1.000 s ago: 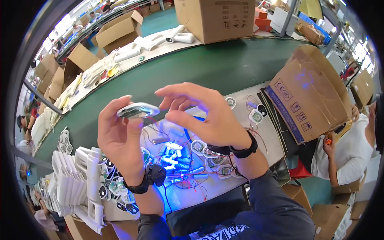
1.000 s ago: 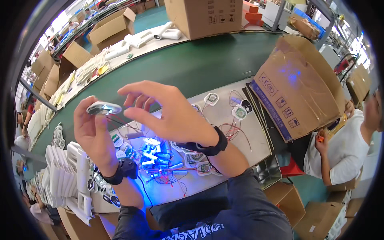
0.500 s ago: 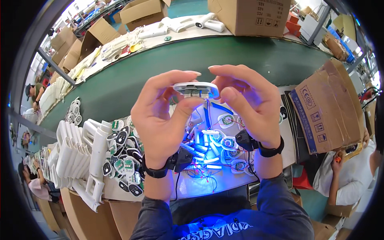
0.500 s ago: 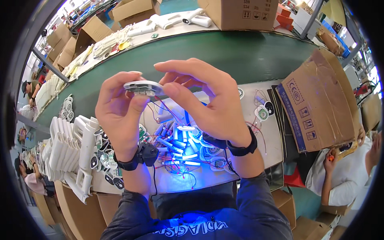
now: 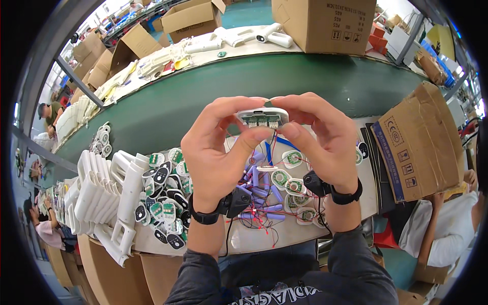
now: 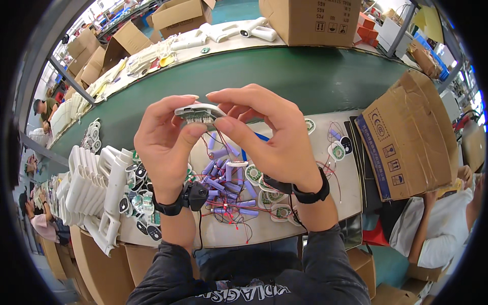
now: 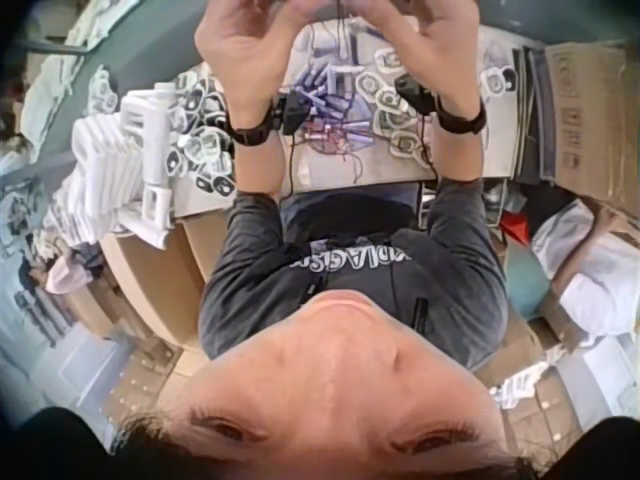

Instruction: Assembling electronic components by attaching stickers and wires at a factory workbench.

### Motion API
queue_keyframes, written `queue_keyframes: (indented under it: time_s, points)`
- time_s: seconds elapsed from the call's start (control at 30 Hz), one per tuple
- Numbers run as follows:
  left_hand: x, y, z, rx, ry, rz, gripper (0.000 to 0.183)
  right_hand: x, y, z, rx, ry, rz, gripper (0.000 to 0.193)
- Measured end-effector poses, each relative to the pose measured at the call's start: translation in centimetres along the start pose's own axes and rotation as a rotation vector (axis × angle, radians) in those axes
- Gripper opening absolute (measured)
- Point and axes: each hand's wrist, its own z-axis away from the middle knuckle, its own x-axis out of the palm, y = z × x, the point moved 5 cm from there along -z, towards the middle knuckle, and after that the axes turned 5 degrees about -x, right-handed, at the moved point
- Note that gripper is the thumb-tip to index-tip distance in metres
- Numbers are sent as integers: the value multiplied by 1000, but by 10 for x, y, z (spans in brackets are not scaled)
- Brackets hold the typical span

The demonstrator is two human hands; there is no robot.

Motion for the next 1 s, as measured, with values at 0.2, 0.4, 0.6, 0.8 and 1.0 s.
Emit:
queue_keyframes:
  time_s: [0.2, 0.4, 0.6, 0.8, 1.0]
  points:
    - [9, 0, -2, -12, -9, 41, 43, -9, 0, 2, -158, 79, 117, 24]
    - [1, 5, -1, 2, -71, 125, 45, -46, -21, 13, -187, 392, 29, 22]
    - [-2, 11, -2, -110, 5, 86, 27, -127, -74, 32, -212, 428, -26, 26]
    - [-13, 17, -3, -139, -3, 108, 25, -194, -98, 78, 108, 559, 135, 28]
    - [-18, 22, -1, -131, -7, 119, 24, -229, -99, 126, 263, 659, 285, 27]
